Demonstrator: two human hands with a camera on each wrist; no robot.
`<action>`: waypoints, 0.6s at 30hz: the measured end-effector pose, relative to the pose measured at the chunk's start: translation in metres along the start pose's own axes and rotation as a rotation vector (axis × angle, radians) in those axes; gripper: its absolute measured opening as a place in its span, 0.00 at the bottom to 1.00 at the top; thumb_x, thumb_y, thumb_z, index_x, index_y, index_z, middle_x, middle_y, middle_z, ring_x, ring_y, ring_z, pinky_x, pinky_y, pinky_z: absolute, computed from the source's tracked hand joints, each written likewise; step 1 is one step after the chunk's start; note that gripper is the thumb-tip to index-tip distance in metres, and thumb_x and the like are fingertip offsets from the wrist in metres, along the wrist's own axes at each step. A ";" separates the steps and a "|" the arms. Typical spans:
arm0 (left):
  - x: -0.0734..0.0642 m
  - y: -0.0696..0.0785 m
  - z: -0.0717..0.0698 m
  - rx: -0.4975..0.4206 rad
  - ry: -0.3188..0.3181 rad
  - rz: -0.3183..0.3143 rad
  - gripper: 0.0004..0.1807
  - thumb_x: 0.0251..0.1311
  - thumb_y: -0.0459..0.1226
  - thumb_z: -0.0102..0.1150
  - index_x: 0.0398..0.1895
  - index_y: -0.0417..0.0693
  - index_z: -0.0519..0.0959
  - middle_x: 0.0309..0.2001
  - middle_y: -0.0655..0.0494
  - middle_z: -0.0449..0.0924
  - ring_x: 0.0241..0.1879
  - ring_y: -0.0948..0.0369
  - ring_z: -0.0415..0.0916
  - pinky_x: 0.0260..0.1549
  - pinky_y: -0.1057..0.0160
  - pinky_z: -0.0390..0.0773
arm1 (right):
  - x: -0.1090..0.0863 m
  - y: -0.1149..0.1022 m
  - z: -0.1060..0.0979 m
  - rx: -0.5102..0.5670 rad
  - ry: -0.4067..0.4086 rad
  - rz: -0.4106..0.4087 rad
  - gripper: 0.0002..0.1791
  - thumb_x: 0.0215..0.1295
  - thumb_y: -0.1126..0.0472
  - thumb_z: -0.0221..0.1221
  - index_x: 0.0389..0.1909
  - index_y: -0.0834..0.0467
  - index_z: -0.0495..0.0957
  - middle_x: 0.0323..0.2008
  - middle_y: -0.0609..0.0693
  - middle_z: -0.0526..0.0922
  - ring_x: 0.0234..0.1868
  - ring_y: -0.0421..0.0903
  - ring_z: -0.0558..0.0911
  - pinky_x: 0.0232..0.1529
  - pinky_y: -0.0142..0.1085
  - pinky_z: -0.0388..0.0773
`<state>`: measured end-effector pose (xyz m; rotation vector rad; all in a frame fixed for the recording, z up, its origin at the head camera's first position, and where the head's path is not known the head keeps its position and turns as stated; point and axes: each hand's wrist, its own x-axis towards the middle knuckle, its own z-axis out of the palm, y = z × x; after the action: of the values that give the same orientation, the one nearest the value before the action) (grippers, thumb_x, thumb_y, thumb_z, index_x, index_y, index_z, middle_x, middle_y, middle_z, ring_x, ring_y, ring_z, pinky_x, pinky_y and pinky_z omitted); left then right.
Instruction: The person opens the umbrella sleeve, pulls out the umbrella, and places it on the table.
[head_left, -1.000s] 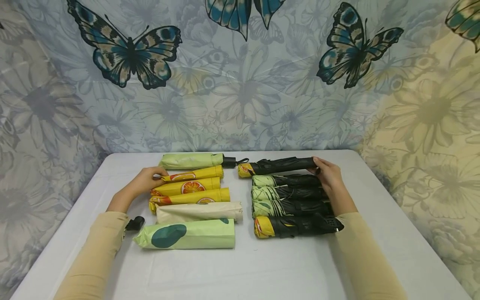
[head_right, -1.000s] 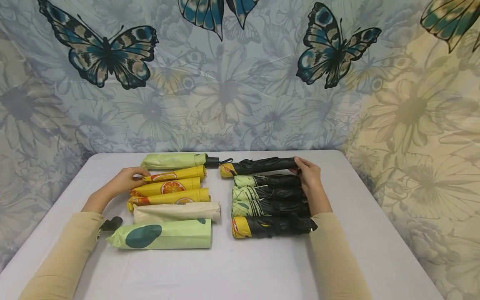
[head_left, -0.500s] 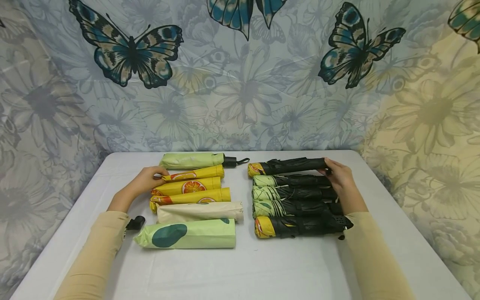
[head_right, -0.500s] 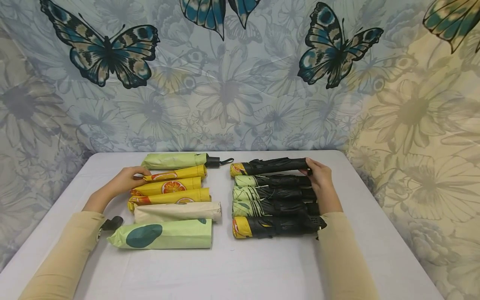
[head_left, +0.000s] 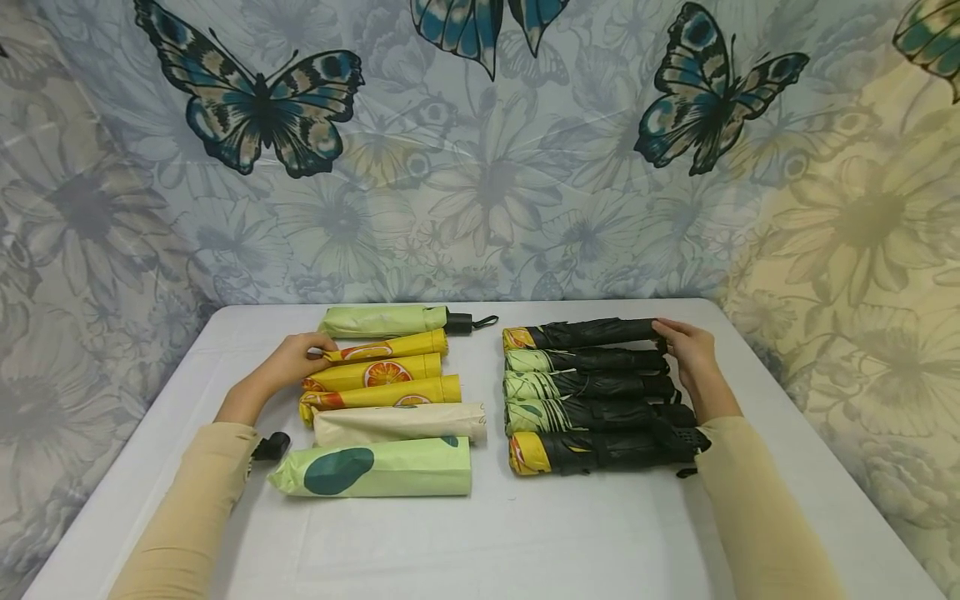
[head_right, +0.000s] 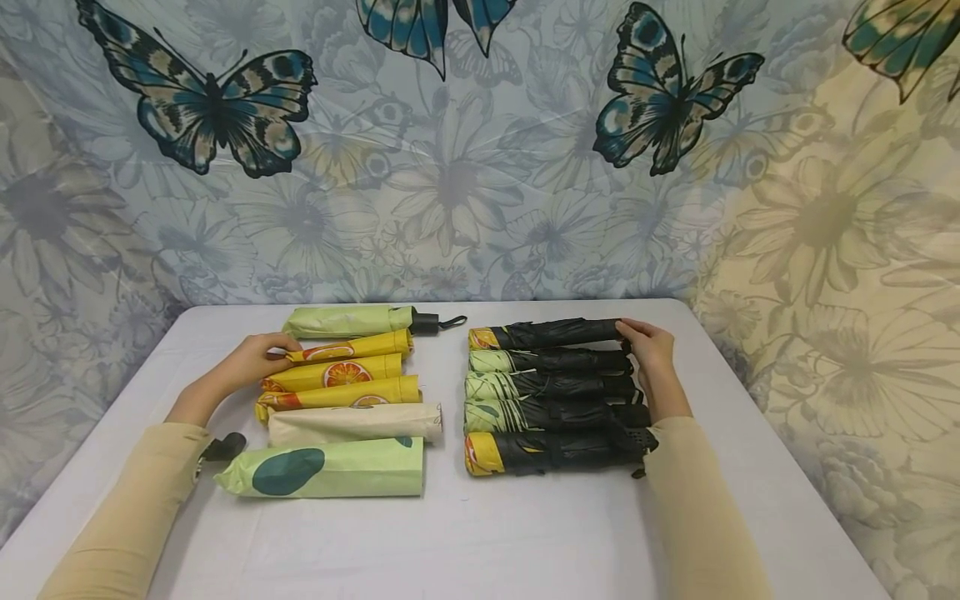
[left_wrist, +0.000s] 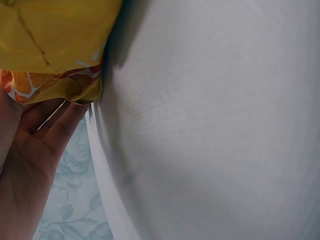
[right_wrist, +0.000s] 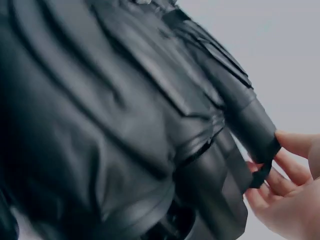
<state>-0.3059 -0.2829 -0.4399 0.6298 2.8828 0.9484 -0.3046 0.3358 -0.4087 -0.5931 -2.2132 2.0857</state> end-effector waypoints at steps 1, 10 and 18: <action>0.000 0.000 0.000 -0.001 -0.002 0.001 0.10 0.60 0.23 0.55 0.43 0.34 0.81 0.45 0.36 0.81 0.52 0.38 0.77 0.51 0.43 0.80 | 0.001 0.002 0.000 -0.085 -0.008 0.002 0.33 0.70 0.51 0.56 0.71 0.62 0.62 0.61 0.52 0.74 0.55 0.42 0.78 0.65 0.36 0.72; -0.001 -0.001 0.000 -0.008 -0.006 -0.002 0.10 0.60 0.22 0.54 0.43 0.34 0.81 0.46 0.36 0.81 0.52 0.37 0.77 0.52 0.43 0.80 | 0.003 0.011 -0.005 -0.283 -0.165 -0.002 0.32 0.78 0.55 0.41 0.76 0.63 0.48 0.77 0.63 0.41 0.78 0.61 0.43 0.77 0.51 0.48; -0.002 -0.002 0.000 -0.012 -0.003 0.002 0.10 0.60 0.23 0.54 0.43 0.34 0.81 0.46 0.36 0.80 0.52 0.37 0.77 0.52 0.43 0.79 | 0.003 0.014 -0.007 -0.336 -0.219 -0.031 0.32 0.78 0.57 0.39 0.76 0.65 0.45 0.76 0.67 0.43 0.77 0.63 0.43 0.78 0.50 0.46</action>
<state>-0.3048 -0.2851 -0.4410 0.6328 2.8721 0.9634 -0.3022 0.3438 -0.4228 -0.3531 -2.7038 1.8554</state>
